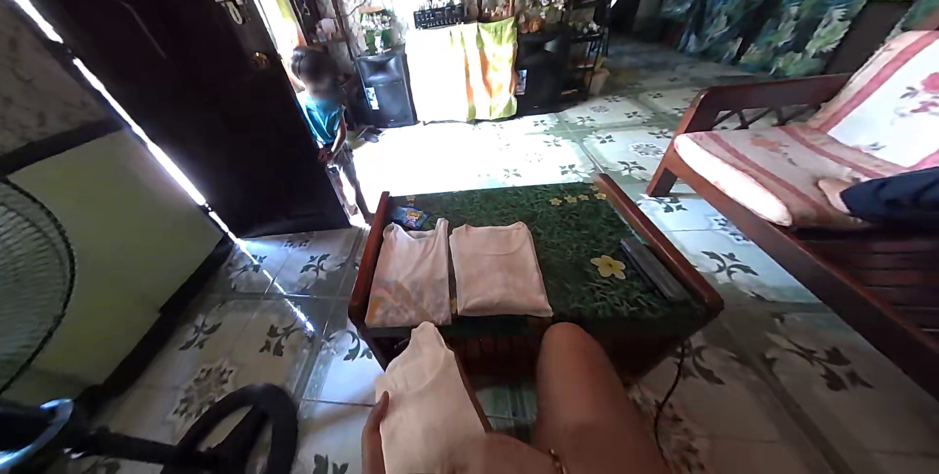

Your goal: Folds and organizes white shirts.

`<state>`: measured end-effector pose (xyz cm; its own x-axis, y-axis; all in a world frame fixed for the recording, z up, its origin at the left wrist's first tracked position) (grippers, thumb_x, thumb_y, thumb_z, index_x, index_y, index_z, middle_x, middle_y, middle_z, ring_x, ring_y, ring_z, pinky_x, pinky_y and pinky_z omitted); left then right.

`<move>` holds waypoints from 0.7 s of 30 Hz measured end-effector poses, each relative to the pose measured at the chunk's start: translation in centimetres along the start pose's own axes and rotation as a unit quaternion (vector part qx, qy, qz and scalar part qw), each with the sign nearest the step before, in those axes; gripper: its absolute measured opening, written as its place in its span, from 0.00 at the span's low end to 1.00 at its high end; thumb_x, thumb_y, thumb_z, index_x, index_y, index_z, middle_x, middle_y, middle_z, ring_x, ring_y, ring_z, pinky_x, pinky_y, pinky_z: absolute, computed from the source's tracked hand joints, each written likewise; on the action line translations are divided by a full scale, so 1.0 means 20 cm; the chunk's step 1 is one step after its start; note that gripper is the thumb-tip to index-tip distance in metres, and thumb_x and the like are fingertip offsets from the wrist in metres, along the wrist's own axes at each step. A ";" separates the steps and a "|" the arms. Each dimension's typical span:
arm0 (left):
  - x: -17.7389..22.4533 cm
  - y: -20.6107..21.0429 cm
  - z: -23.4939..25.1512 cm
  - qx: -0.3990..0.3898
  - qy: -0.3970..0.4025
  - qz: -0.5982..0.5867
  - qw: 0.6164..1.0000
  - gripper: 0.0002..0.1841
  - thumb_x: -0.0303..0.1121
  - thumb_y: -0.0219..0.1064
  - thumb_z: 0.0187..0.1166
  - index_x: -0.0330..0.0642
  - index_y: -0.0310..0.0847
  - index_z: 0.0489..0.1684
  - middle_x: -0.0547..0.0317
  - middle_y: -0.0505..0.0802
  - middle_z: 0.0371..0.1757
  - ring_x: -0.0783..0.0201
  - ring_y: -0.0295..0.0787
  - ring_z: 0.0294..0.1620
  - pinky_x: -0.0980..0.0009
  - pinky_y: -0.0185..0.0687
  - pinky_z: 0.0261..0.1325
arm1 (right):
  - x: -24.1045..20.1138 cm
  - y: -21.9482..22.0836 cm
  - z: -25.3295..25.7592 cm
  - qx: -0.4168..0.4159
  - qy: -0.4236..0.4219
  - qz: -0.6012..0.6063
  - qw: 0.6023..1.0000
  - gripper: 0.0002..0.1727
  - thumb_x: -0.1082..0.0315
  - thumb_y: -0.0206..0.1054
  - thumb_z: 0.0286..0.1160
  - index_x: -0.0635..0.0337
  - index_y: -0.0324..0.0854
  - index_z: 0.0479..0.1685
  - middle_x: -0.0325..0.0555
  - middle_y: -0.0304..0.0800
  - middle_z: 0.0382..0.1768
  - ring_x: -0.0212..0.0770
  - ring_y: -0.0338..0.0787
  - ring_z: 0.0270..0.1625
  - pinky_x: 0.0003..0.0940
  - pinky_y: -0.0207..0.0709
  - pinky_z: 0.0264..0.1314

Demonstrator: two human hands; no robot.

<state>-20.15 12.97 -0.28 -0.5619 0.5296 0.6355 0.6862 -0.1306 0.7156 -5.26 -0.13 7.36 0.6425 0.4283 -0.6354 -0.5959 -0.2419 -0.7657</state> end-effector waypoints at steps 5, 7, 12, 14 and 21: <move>0.02 0.04 -0.01 0.040 -0.015 0.019 0.999 0.22 0.36 0.35 0.92 0.46 0.80 0.45 0.61 0.97 0.35 0.68 0.96 0.38 0.67 0.94 0.44 | 0.33 -0.06 -0.04 0.231 0.332 0.235 0.884 0.46 0.50 0.69 0.79 0.59 0.52 0.93 0.68 0.77 0.71 0.59 0.84 0.66 0.51 0.79 0.69; 0.02 0.08 -0.02 0.028 -0.008 0.000 1.000 0.22 0.35 0.36 0.91 0.46 0.82 0.43 0.60 0.97 0.35 0.67 0.97 0.38 0.66 0.94 0.44 | 0.39 -0.02 -0.05 0.186 0.408 0.364 0.816 0.43 0.46 0.66 0.82 0.57 0.56 0.92 0.64 0.73 0.80 0.58 0.78 0.78 0.55 0.71 0.80; 0.07 0.19 -0.04 -0.011 0.024 0.052 0.998 0.22 0.30 0.38 0.86 0.50 0.83 0.35 0.65 0.97 0.31 0.73 0.95 0.34 0.73 0.93 0.41 | 0.38 -0.01 -0.07 0.214 0.356 0.569 0.710 0.24 0.50 0.51 0.92 0.62 0.81 0.60 0.44 0.91 0.46 0.35 0.91 0.49 0.38 0.86 0.55; 0.07 0.19 -0.02 -0.054 0.026 0.060 0.996 0.19 0.31 0.47 0.79 0.52 0.88 0.31 0.64 0.97 0.32 0.73 0.95 0.35 0.73 0.92 0.43 | 0.32 -0.04 -0.09 0.206 0.296 0.645 0.673 0.17 0.55 0.51 0.90 0.58 0.76 0.60 0.38 0.93 0.43 0.33 0.93 0.47 0.35 0.88 0.53; 0.15 0.34 -0.09 0.010 -0.095 0.193 0.977 0.18 0.33 0.38 0.90 0.43 0.78 0.51 0.63 0.95 0.34 0.71 0.95 0.37 0.71 0.92 0.43 | 0.23 -0.11 -0.06 0.231 0.341 0.638 0.650 0.19 0.67 0.54 0.90 0.61 0.65 0.75 0.42 0.90 0.47 0.34 0.92 0.47 0.36 0.88 0.53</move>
<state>-17.89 12.19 7.03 -0.1660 0.5900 0.7901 0.8403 -0.3348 0.4265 -0.39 1.29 5.91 -0.5472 -0.3893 -0.7410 -0.8336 0.3339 0.4401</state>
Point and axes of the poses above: each hand's wrist, its own z-axis towards the middle knuckle, its own y-axis out of the palm, x = y × z, the point moved 3 cm from there along z, towards the middle knuckle
